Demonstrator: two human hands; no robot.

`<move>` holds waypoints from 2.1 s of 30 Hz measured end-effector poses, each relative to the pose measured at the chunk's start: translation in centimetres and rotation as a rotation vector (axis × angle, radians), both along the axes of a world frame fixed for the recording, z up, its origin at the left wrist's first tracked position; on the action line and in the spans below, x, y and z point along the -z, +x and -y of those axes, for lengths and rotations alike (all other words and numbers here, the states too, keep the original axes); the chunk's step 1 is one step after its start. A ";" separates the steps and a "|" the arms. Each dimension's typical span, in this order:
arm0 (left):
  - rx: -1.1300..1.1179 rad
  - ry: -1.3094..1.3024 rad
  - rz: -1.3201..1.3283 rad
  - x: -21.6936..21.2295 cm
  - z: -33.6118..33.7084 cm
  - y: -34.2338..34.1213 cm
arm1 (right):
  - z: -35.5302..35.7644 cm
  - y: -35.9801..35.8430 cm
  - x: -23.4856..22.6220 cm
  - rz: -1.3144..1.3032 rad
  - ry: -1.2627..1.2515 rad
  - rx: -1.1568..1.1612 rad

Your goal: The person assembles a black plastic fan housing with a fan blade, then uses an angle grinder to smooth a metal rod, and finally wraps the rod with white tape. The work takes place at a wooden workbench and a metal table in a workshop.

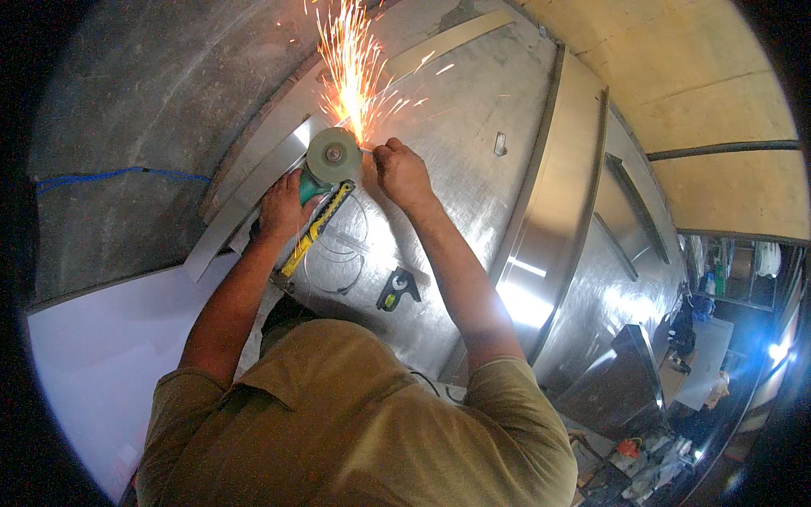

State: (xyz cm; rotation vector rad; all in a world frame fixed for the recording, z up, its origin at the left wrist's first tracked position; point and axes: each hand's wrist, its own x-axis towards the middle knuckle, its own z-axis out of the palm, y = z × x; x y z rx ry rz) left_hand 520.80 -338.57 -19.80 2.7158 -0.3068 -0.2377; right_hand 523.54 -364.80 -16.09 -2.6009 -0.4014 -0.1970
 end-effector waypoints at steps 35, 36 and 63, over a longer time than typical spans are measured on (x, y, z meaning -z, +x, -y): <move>0.032 -0.012 0.164 0.7 -0.1 -0.2 | -0.4 0.7 0.6 -0.425 0.474 0.207; 0.018 0.008 0.121 0.7 -0.1 -0.2 | -0.4 0.2 -0.1 -0.455 0.709 0.175; -0.007 0.065 0.097 -0.5 0.3 -0.3 | -0.7 -6.0 -6.7 -0.273 0.838 0.210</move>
